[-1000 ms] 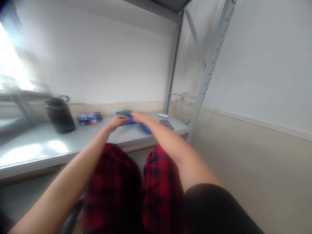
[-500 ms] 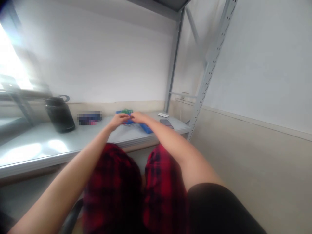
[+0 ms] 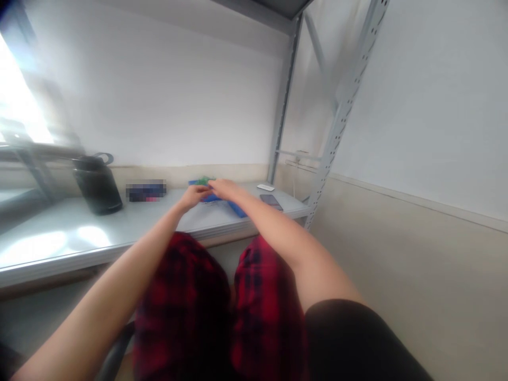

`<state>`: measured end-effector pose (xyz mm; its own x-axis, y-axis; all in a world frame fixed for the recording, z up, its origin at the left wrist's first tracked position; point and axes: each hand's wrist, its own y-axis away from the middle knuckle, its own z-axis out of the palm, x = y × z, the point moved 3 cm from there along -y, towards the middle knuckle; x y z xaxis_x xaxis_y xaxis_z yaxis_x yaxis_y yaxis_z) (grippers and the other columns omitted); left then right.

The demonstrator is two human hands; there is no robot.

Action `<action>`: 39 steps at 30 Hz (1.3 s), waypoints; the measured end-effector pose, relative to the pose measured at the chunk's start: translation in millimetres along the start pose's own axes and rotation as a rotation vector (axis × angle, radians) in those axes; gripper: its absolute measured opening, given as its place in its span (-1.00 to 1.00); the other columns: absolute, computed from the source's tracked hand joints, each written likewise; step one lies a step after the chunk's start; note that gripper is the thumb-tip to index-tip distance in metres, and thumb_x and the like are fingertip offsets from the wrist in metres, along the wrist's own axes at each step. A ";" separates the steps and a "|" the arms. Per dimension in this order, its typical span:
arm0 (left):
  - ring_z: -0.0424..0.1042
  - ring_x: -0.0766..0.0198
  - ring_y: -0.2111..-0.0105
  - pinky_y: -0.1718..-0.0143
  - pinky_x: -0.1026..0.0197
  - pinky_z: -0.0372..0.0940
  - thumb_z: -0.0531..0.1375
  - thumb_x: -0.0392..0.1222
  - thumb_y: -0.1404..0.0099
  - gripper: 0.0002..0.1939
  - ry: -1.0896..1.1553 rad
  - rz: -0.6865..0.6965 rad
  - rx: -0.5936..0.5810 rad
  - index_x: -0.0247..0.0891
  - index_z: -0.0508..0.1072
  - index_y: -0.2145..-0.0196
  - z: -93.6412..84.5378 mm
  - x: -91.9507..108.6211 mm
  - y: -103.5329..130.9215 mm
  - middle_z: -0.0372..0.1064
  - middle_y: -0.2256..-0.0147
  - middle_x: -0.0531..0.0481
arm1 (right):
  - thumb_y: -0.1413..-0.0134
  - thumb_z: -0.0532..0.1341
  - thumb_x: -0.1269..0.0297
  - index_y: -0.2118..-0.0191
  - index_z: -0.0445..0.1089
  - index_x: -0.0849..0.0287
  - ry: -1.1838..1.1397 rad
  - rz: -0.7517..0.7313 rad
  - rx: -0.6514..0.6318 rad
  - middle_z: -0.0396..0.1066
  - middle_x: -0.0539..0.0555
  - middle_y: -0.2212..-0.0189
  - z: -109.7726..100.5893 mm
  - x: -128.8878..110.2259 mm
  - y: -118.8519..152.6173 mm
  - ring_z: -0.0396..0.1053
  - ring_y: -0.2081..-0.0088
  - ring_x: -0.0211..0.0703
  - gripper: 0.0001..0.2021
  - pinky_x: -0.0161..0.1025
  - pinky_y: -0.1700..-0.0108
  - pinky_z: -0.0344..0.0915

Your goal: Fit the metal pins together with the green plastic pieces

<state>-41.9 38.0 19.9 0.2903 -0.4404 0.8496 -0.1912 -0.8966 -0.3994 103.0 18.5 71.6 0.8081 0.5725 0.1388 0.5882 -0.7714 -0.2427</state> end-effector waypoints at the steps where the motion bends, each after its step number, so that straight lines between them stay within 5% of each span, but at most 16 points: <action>1: 0.42 0.19 0.42 0.42 0.21 0.28 0.31 -0.07 -0.09 -0.77 -0.005 0.008 -0.006 -0.32 0.57 0.41 -0.2 -0.3 -0.2 0.45 0.49 -0.04 | -0.33 0.05 0.30 0.00 0.43 0.17 0.013 -0.003 -0.010 0.52 0.19 0.12 1.4 1.5 -1.0 0.44 0.23 -0.09 -0.73 -0.30 0.33 0.16; 13: 0.46 0.14 0.39 0.33 0.14 0.33 0.41 -0.03 0.02 -0.59 0.068 -0.035 -0.022 -0.33 0.57 0.24 1.2 -1.9 0.3 0.48 0.46 -0.08 | -0.33 0.08 0.29 0.04 0.48 0.21 0.036 -0.046 -0.071 0.54 0.23 0.13 2.4 7.5 0.5 0.47 0.20 -0.04 -0.74 -0.28 0.30 0.17; 21: 0.42 0.20 0.43 0.41 0.20 0.28 0.35 -0.03 -0.07 -0.75 0.007 -0.049 -0.007 -0.30 0.58 0.44 0.8 3.2 1.9 0.48 0.46 -0.07 | -0.31 0.07 0.35 0.13 0.45 0.19 0.001 0.035 -0.032 0.54 0.18 0.19 -4.2 10.2 9.6 0.44 0.26 -0.09 -0.80 -0.29 0.32 0.15; 39: 0.37 0.23 0.48 0.41 0.19 0.27 0.32 -0.05 -0.06 -0.78 0.043 -0.066 0.060 -0.28 0.50 0.49 -1.5 2.9 0.0 0.45 0.47 -0.05 | -0.29 0.06 0.35 0.10 0.48 0.17 -0.033 0.072 -0.019 0.56 0.15 0.19 8.8 37.9 7.8 0.45 0.28 -0.13 -0.75 -0.31 0.31 0.21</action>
<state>-42.5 36.8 22.9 0.2600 -0.3792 0.8880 -0.1160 -0.9253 -0.3611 138.0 36.6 66.5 0.8468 0.5244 0.0897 0.5297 -0.8158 -0.2322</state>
